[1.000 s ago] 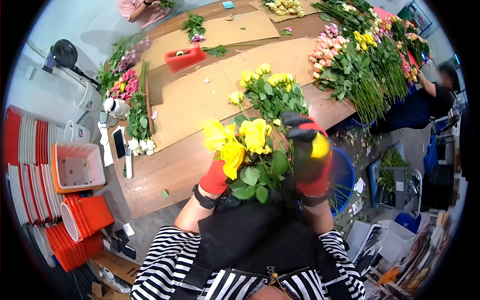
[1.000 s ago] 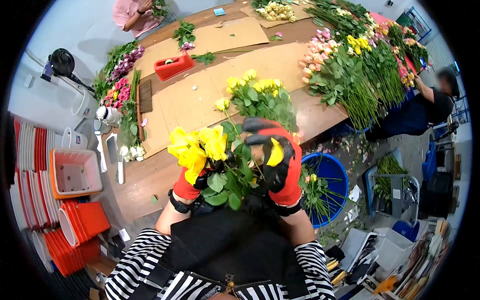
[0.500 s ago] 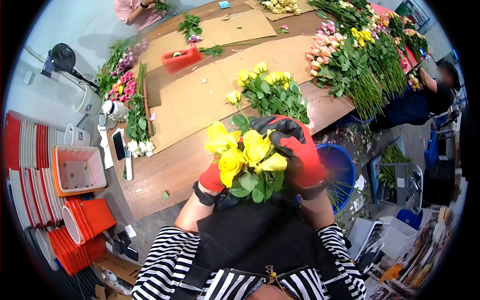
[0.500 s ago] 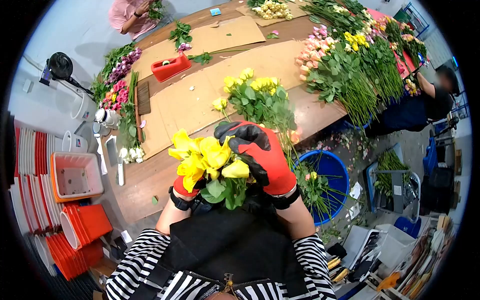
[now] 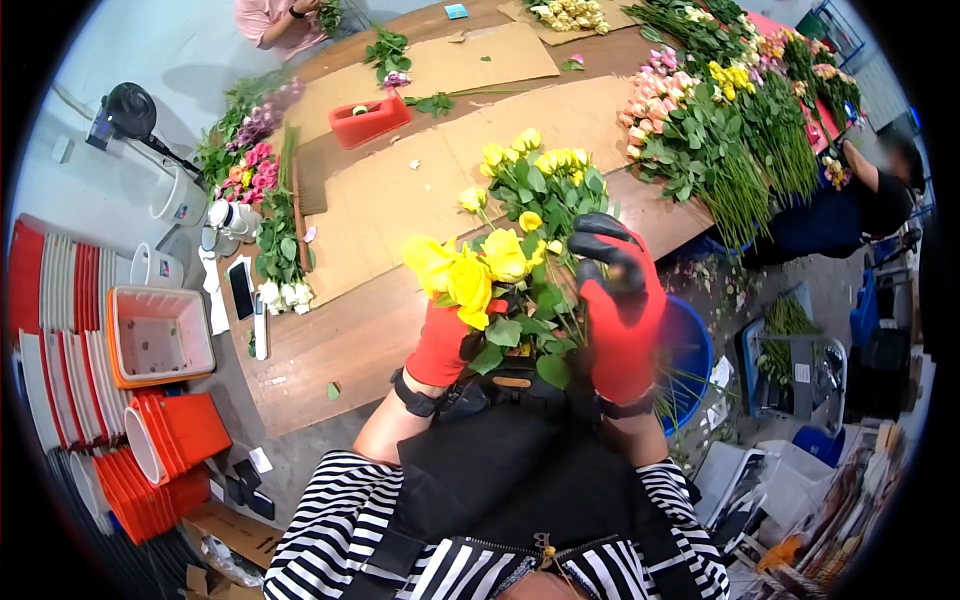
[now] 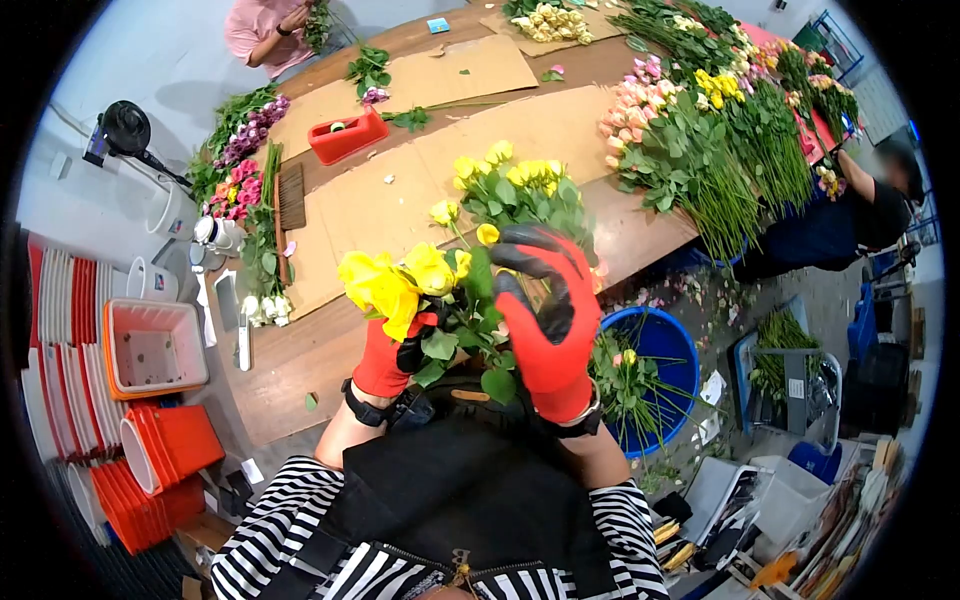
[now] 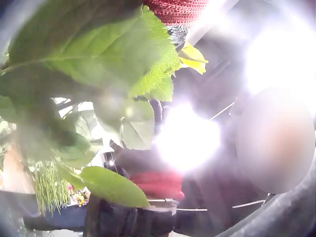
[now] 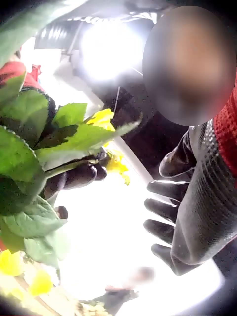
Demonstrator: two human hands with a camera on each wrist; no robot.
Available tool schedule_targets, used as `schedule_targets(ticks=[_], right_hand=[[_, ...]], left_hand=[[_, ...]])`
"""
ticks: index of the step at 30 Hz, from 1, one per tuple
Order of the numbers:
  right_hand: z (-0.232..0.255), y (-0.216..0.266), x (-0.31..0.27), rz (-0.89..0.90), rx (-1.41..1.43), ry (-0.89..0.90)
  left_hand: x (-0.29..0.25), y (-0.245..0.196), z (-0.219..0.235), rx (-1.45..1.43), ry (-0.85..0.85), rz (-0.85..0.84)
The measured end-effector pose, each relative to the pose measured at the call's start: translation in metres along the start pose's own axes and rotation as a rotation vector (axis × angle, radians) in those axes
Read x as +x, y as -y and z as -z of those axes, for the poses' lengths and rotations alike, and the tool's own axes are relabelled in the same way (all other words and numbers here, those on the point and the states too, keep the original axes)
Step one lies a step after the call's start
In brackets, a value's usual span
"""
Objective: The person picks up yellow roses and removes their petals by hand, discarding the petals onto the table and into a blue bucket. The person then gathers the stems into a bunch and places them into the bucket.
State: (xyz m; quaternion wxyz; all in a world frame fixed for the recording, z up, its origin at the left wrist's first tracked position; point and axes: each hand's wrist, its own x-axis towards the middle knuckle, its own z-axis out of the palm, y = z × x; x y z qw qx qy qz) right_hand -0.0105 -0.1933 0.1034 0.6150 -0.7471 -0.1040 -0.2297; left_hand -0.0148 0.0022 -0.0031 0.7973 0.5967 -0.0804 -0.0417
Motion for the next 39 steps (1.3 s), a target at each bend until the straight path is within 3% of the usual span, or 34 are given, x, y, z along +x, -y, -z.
schedule_targets(ticks=[4,7,10,11,13,14,16,21,24,28,31,35,36,37,39], right_hand=[[-0.009,0.012,0.003,0.134,-0.363,0.034],[-0.017,0.013,0.005,0.162,-0.448,0.04],[-0.02,0.012,0.004,0.213,-0.493,0.04],[-0.021,0.01,0.003,0.222,-0.479,0.033],[-0.021,0.006,0.001,0.207,-0.409,0.015],[-0.023,0.006,0.001,0.069,-0.199,-0.006],[-0.028,0.009,0.001,-0.206,0.219,-0.05],[-0.025,0.005,0.002,0.163,-0.33,0.054],[-0.029,0.001,-0.002,0.012,-0.036,-0.042],[-0.024,-0.016,-0.009,-0.456,0.63,-0.19],[-0.016,-0.043,-0.012,-0.373,0.863,-0.121],[-0.008,-0.014,-0.009,-0.154,0.32,0.025],[-0.01,-0.001,-0.007,-0.108,0.145,0.047],[-0.011,0.004,-0.004,0.055,-0.124,0.086],[-0.02,0.01,-0.003,0.108,-0.335,0.103]], left_hand=[[0.006,-0.002,-0.01,0.529,-0.022,-0.365],[0.003,-0.003,-0.026,-0.206,-0.134,0.011],[0.006,0.013,-0.02,0.044,-0.096,-0.059],[0.006,0.016,-0.019,-0.095,-0.115,-0.028],[0.003,0.001,-0.021,0.04,-0.118,-0.046],[0.002,-0.005,-0.021,0.107,-0.119,-0.054],[0.004,-0.003,-0.024,-0.035,-0.13,-0.089],[0.005,0.029,-0.014,-0.191,-0.107,-0.034],[0.006,0.013,-0.018,-0.361,-0.142,0.059],[-0.001,-0.013,-0.015,-0.013,-0.028,-0.043],[-0.005,-0.003,0.0,0.058,0.021,-0.073],[-0.003,0.006,0.002,-0.303,-0.072,0.015],[-0.002,0.007,0.0,-0.283,-0.089,0.008],[0.0,0.007,-0.003,-0.263,-0.106,0.002],[0.001,-0.001,-0.009,-0.064,-0.101,-0.041]])
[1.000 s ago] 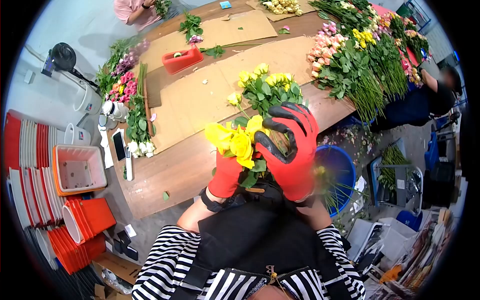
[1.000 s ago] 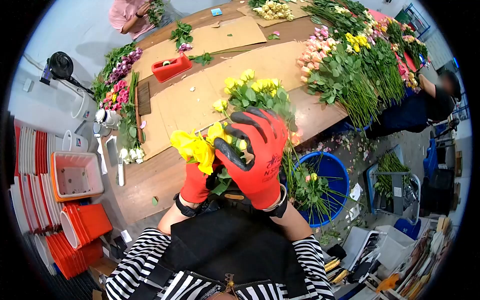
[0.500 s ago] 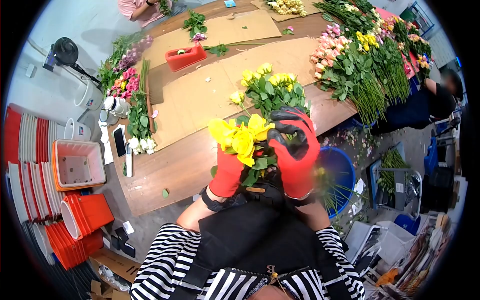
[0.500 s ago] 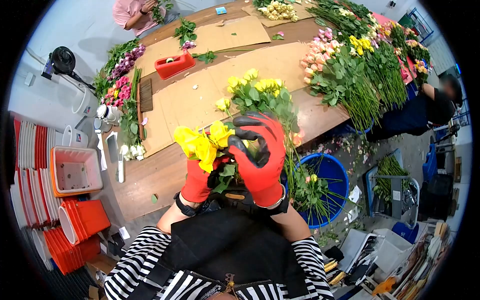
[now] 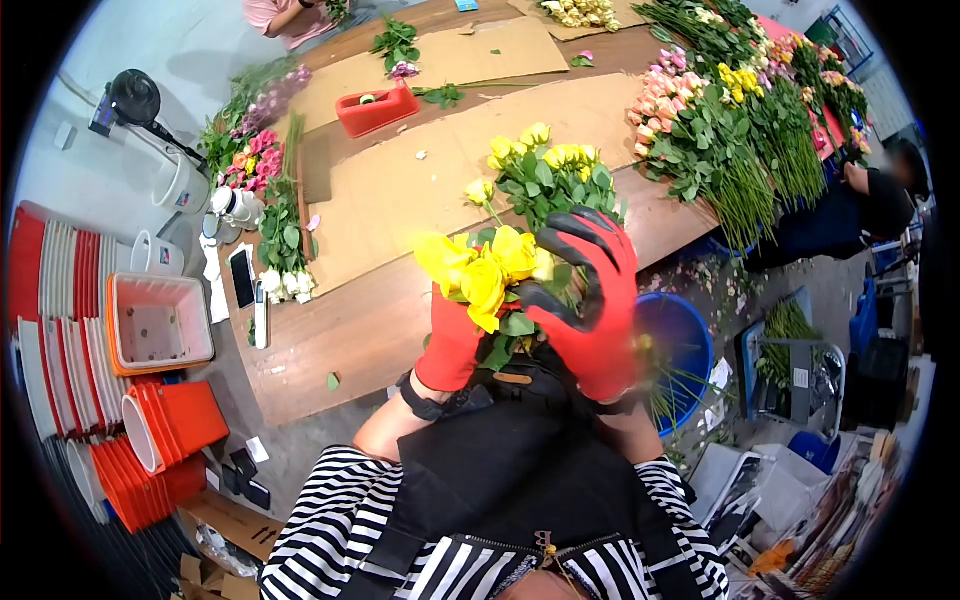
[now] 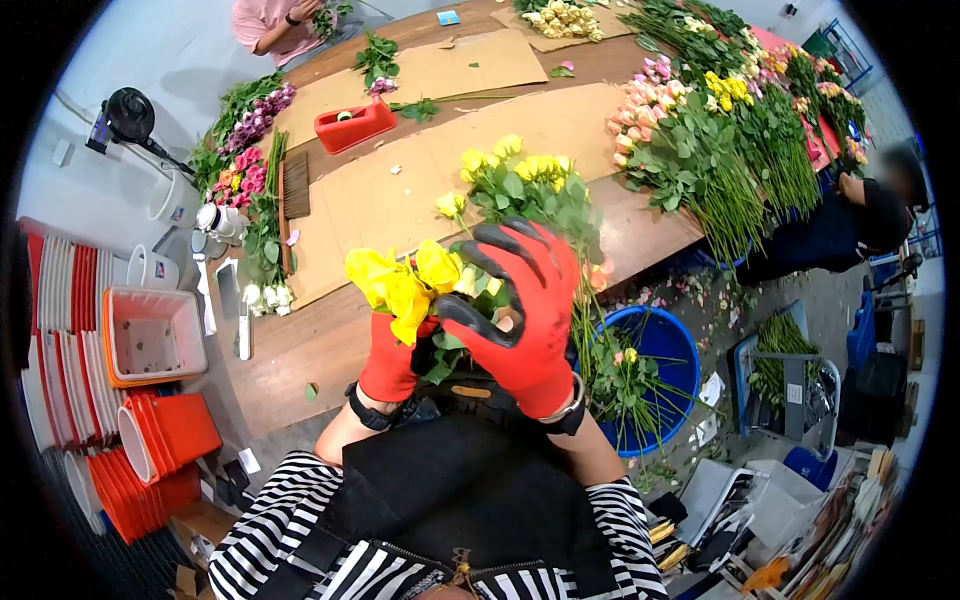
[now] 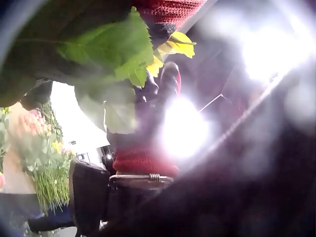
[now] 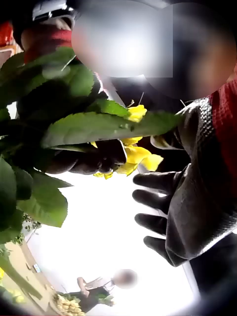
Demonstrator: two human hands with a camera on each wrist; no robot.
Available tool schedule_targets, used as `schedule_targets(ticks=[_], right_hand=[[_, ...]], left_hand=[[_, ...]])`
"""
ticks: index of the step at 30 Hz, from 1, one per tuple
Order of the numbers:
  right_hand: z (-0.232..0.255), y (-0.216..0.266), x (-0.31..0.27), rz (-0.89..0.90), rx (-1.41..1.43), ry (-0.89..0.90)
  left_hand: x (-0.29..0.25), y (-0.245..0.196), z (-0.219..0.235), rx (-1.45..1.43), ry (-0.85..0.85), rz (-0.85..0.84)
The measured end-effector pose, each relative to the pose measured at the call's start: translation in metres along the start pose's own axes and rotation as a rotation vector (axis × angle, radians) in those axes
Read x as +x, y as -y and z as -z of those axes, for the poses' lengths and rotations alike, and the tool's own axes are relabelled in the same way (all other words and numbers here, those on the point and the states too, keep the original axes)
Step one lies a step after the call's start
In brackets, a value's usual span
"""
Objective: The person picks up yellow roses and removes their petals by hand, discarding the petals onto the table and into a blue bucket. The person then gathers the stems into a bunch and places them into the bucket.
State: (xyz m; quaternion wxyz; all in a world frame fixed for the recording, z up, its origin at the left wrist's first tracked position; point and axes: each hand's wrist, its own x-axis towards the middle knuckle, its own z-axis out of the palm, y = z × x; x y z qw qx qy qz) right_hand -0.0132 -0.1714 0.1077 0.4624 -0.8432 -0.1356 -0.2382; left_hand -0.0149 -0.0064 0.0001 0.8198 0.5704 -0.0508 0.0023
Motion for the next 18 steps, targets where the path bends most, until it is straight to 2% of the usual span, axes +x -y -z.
schedule_targets(ticks=[1,3,5,6,10,13,15,18], right_hand=[[-0.003,0.003,0.001,0.023,-0.105,0.011],[-0.011,-0.006,-0.004,-0.031,0.006,-0.01],[-0.014,-0.013,-0.01,-0.148,0.182,-0.039],[-0.013,-0.015,-0.011,-0.142,0.194,-0.042],[-0.022,-0.025,-0.015,-0.467,0.767,-0.188],[-0.013,-0.029,-0.007,-0.631,0.914,-0.11],[-0.013,-0.036,-0.009,-0.528,0.822,-0.103],[-0.011,-0.008,-0.002,-0.345,0.598,-0.197]], left_hand=[[0.0,-0.005,-0.003,0.087,0.007,-0.017],[0.0,-0.016,-0.009,0.218,0.034,-0.011],[-0.002,-0.014,-0.006,0.082,0.024,0.037],[-0.003,-0.014,-0.004,0.013,0.019,0.062],[-0.001,-0.021,0.001,0.334,0.126,-0.126],[-0.001,-0.023,0.005,0.348,0.149,-0.155],[-0.002,-0.019,0.01,0.262,0.139,-0.055],[0.004,-0.023,0.008,0.422,0.178,-0.251]])
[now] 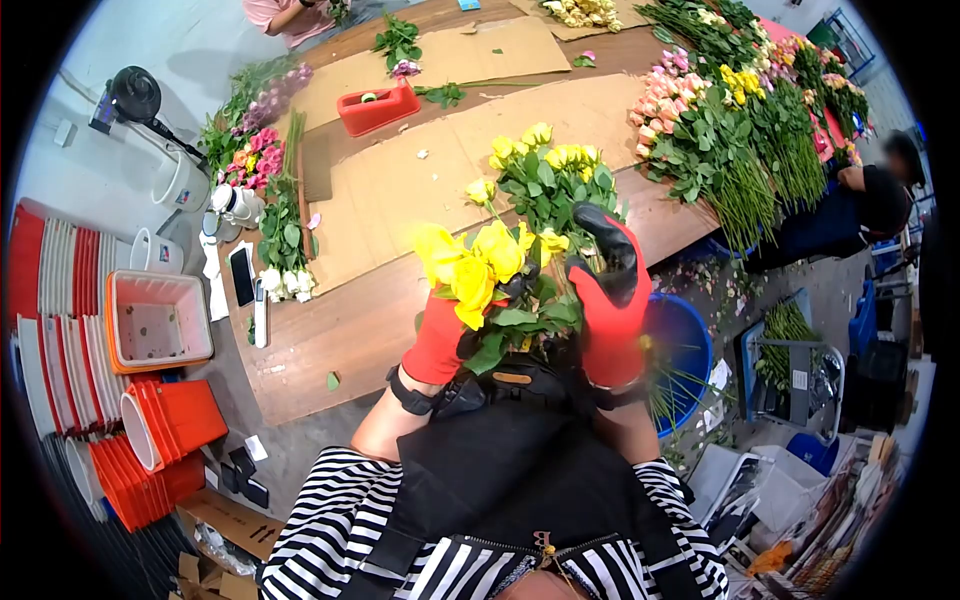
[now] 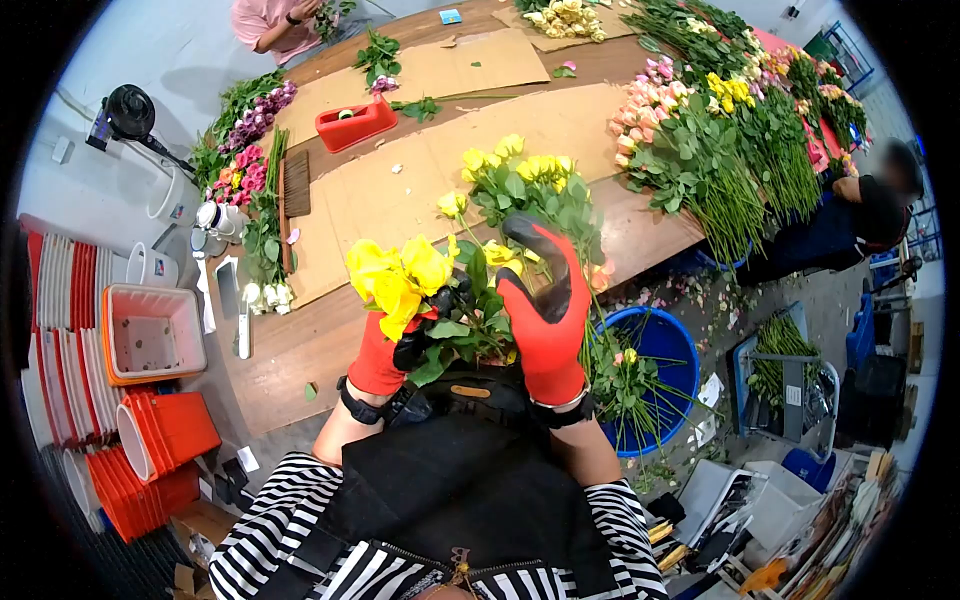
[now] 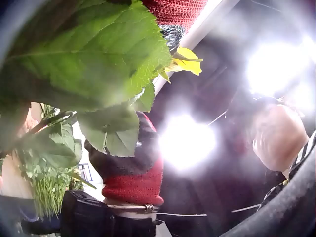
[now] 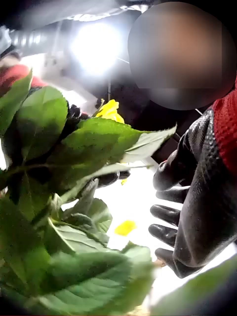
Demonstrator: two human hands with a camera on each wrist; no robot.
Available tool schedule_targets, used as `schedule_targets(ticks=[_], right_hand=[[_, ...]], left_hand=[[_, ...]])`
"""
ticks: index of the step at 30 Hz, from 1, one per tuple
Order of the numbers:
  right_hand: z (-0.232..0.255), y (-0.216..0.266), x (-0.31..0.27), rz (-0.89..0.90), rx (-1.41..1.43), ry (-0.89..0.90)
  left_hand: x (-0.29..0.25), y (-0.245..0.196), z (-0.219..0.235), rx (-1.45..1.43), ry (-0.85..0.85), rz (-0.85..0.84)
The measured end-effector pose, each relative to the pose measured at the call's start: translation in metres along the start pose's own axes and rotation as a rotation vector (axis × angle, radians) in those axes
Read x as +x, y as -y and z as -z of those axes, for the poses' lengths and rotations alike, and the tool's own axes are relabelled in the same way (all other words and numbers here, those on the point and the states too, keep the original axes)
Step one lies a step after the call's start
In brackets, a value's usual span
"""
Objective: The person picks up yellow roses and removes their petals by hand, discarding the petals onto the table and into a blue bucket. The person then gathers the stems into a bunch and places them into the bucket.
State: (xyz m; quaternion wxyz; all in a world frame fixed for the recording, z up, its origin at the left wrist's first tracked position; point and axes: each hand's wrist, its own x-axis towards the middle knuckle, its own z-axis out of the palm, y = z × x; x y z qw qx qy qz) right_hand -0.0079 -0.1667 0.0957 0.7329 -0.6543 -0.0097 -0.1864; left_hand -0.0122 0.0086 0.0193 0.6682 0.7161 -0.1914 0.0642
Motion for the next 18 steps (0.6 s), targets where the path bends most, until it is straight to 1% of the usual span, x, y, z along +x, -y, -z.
schedule_targets(ticks=[3,4,6,8,9,12,15,18], right_hand=[[0.015,0.007,0.001,0.276,-0.349,0.191],[0.017,0.008,0.004,0.333,-0.325,0.275],[0.012,0.011,0.002,0.381,-0.517,0.281],[0.006,0.014,0.002,0.403,-0.704,0.299],[0.006,0.012,0.001,0.409,-0.714,0.28],[0.008,-0.001,0.0,0.433,-0.733,0.233],[0.008,-0.002,-0.001,0.429,-0.704,0.261],[0.004,0.007,-0.001,0.443,-0.741,0.26]], left_hand=[[-0.004,0.011,-0.002,-0.364,-0.042,0.174],[-0.003,0.01,-0.004,-0.386,-0.052,0.206],[-0.001,0.004,-0.011,-0.43,-0.069,0.27],[0.002,0.003,-0.016,-0.491,-0.1,0.292],[0.002,0.002,-0.017,-0.521,-0.116,0.304],[0.0,-0.004,-0.008,-0.334,-0.049,0.215],[-0.004,0.007,-0.008,-0.499,-0.078,0.256],[0.003,0.009,-0.012,-0.304,-0.091,0.189]])
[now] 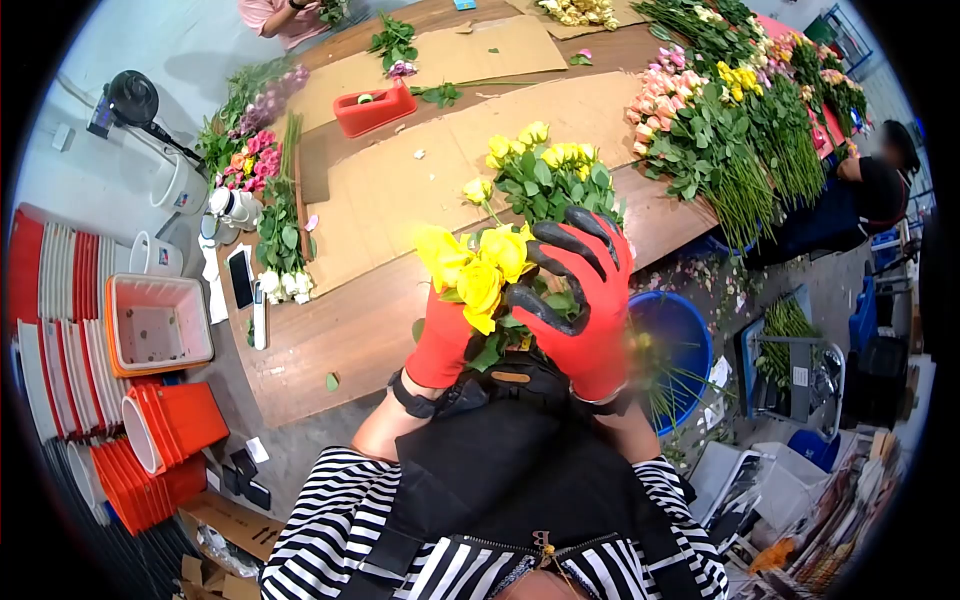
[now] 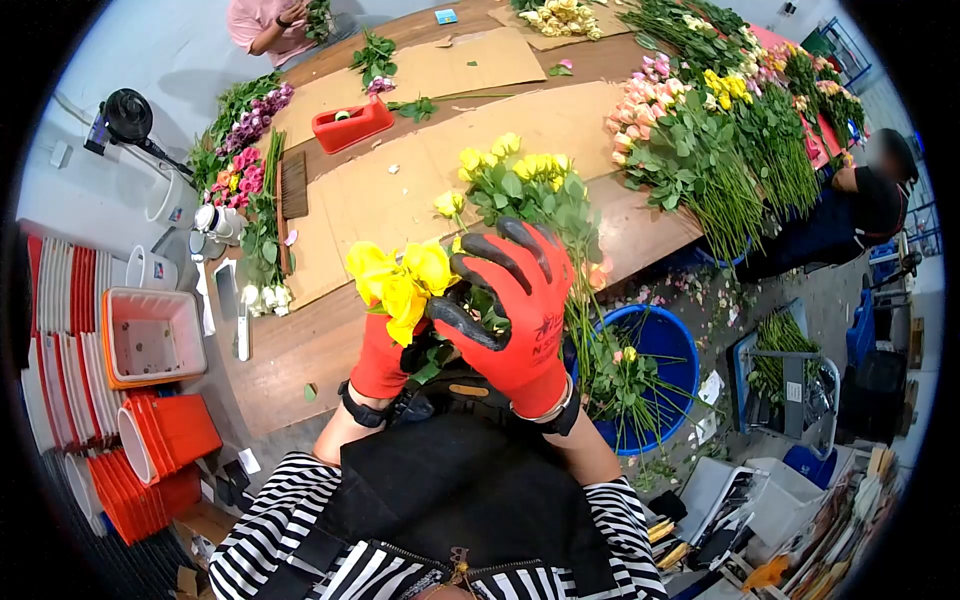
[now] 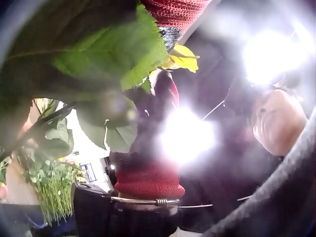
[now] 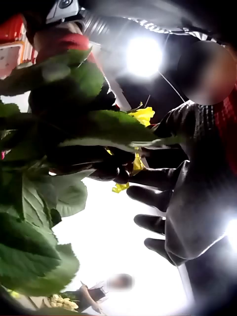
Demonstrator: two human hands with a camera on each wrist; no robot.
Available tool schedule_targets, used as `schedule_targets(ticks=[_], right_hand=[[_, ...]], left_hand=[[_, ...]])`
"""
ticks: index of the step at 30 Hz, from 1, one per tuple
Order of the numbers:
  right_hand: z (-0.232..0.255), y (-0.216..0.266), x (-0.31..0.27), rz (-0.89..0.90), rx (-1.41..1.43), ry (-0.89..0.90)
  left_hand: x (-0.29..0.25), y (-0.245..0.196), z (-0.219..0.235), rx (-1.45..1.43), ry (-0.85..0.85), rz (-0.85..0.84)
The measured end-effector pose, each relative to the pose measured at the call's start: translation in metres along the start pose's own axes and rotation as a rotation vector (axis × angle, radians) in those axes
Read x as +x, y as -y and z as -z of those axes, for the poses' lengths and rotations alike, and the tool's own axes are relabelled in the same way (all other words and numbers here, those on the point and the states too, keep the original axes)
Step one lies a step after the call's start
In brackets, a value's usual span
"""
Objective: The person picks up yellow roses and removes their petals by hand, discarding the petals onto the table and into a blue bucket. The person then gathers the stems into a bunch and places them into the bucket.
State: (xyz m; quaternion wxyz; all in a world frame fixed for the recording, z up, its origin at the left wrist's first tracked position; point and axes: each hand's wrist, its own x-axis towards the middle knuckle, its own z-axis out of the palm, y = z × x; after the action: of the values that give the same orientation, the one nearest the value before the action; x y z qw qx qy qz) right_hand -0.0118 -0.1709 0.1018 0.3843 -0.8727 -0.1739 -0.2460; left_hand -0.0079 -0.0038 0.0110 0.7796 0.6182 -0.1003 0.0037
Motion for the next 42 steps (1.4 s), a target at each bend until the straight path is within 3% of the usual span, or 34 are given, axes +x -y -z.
schedule_targets(ticks=[2,6,12,15,17,19,20,22,23,24,27,35,38,41,42], right_hand=[[-0.004,0.003,-0.001,-0.002,-0.077,-0.032],[-0.008,-0.002,-0.007,-0.023,-0.07,-0.075],[-0.012,-0.012,-0.011,-0.228,0.322,-0.106],[-0.016,-0.02,-0.011,-0.479,0.865,-0.102],[-0.01,-0.024,-0.011,-0.605,0.929,-0.109],[-0.009,-0.031,-0.014,-0.707,0.941,-0.167],[-0.009,-0.033,-0.015,-0.568,0.841,-0.215],[-0.004,-0.01,-0.006,-0.487,0.585,-0.334],[-0.002,-0.002,-0.003,-0.444,0.457,-0.392],[-0.003,-0.01,-0.005,-0.298,0.358,-0.373],[0.004,-0.008,-0.009,-0.078,0.142,-0.107],[-0.016,-0.001,-0.021,-0.27,0.255,-0.131],[-0.02,-0.001,-0.021,-0.398,0.524,-0.155],[-0.019,0.0,-0.02,-0.363,0.478,-0.166],[-0.018,0.0,-0.02,-0.459,0.607,-0.169]], left_hand=[[0.002,-0.004,-0.006,-0.002,-0.018,-0.023],[-0.002,-0.005,-0.008,-0.322,-0.054,0.123],[-0.008,-0.005,0.002,-0.104,0.049,0.097],[-0.012,-0.004,0.007,0.034,0.087,-0.018],[-0.013,0.001,0.016,0.248,0.147,-0.165],[-0.013,0.001,0.02,0.308,0.162,-0.177],[-0.012,-0.001,0.019,0.231,0.138,-0.105],[-0.01,-0.013,0.006,-0.029,0.008,0.079],[-0.009,-0.012,0.006,-0.033,0.004,0.047],[-0.008,-0.009,0.007,-0.037,0.001,0.018],[-0.006,-0.017,-0.001,-0.087,-0.023,0.034],[-0.01,0.004,0.005,0.07,0.021,0.088],[-0.01,-0.007,0.003,0.084,0.065,0.072],[-0.009,-0.01,0.001,-0.005,0.066,0.053],[-0.01,-0.006,0.002,-0.085,0.045,0.094]])
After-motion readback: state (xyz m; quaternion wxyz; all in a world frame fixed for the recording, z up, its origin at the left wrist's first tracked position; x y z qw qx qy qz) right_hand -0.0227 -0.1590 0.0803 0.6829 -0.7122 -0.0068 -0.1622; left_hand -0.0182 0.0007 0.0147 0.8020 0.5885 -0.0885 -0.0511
